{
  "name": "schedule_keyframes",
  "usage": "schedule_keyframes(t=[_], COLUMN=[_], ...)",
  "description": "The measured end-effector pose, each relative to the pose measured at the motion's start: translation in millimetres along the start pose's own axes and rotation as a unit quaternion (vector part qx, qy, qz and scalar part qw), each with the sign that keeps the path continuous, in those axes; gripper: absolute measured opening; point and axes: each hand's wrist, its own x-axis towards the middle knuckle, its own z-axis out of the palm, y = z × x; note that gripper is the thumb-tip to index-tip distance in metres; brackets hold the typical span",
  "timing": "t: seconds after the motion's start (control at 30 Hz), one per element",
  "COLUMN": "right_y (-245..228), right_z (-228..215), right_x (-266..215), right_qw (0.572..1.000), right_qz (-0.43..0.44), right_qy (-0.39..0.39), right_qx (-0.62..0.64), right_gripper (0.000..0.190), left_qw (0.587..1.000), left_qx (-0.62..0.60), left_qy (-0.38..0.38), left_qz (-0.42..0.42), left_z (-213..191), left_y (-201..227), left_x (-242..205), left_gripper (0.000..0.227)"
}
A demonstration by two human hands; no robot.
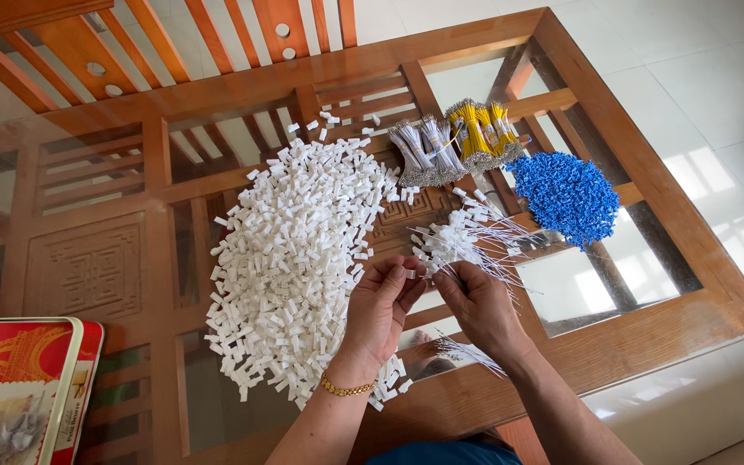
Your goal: Assembling wires into plastic connector housings at a table.
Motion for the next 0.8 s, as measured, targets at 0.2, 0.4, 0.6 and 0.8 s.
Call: schedule_keyframes(t=[0.2,0.4,0.6,0.8], right_y=[-9.4,-1.2,1.5,14.5], right_z=[-1.1,0.7,0.8,0.7], right_x=[0.4,1.0,2.3,6.0], right_qw=[1.000,0.999,0.998,0.999], right_qz=[0.016,0.020,-0.023,-0.028], right_qy=[-0.008,-0.004,-0.046,-0.045], right_qx=[-0.012,-0.027,0.023,0.006], right_gripper=[0.018,0.018,0.016,0.019], left_qw=[0.999,0.997,0.999,0.998], left_qx=[0.033,0.064,0.050,0.055], left_qy=[-0.009,-0.012,-0.001,0.007], left_qz=[0.017,0.036,0.019,0.017], left_z=[-0.1,6.2,2.6,0.3], left_y=[-5.1,-2.8,-4.0,-9.0], left_x=[-0.8,-4.9,-0.6,1.2], left_gripper=[0.013,0.013,0.014,0.014])
